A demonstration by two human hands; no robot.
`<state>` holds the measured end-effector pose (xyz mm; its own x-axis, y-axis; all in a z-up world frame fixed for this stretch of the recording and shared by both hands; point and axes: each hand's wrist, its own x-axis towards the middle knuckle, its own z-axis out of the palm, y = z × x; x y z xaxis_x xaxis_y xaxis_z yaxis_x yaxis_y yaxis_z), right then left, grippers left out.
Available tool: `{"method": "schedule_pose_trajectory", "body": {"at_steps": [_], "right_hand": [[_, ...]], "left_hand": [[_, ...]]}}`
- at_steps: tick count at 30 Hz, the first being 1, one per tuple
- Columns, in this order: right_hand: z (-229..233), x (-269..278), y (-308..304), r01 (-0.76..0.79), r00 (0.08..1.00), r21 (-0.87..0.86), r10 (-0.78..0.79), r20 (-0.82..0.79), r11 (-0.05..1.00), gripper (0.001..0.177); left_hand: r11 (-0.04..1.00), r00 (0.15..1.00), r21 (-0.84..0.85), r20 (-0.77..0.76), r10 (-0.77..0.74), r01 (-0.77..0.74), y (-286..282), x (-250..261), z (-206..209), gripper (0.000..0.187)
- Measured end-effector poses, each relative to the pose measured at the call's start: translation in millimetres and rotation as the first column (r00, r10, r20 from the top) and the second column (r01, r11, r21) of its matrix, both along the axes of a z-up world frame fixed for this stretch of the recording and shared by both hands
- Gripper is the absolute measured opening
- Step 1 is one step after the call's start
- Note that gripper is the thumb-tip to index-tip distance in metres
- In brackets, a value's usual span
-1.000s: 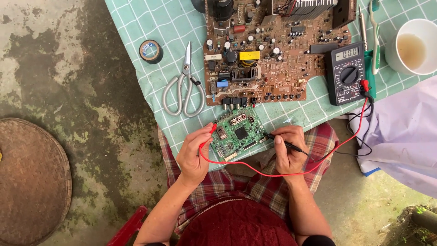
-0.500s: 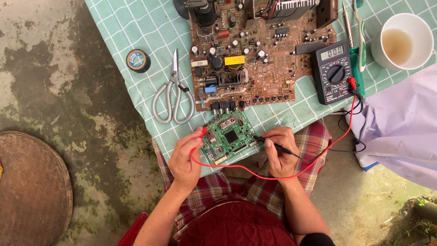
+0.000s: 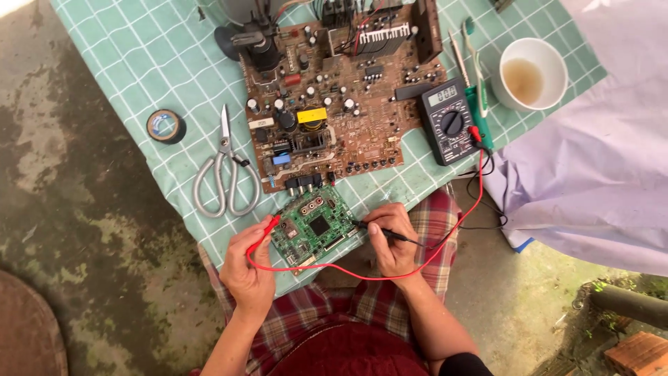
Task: Cleaning a circuit board with a brush and liquid, then testing it with a digital multimeter
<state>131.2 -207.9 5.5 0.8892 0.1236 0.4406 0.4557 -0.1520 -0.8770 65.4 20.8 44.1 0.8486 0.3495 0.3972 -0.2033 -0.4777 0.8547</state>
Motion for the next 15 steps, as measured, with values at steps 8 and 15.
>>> {"method": "schedule_pose_trajectory", "body": {"at_steps": [8,15], "right_hand": [[-0.4,-0.4,0.9,0.006,1.000,0.000,-0.006,0.001,1.000,0.007],[2.6,-1.3,1.3,0.013,1.000,-0.011,-0.013,-0.014,1.000,0.009]], "left_hand": [[0.999,1.000,0.035,-0.004,0.014,-0.014,-0.7,1.4,0.1,0.018],[0.993,1.000,0.117,0.010,0.005,-0.006,-3.5,1.2,-0.3,0.019]]}}
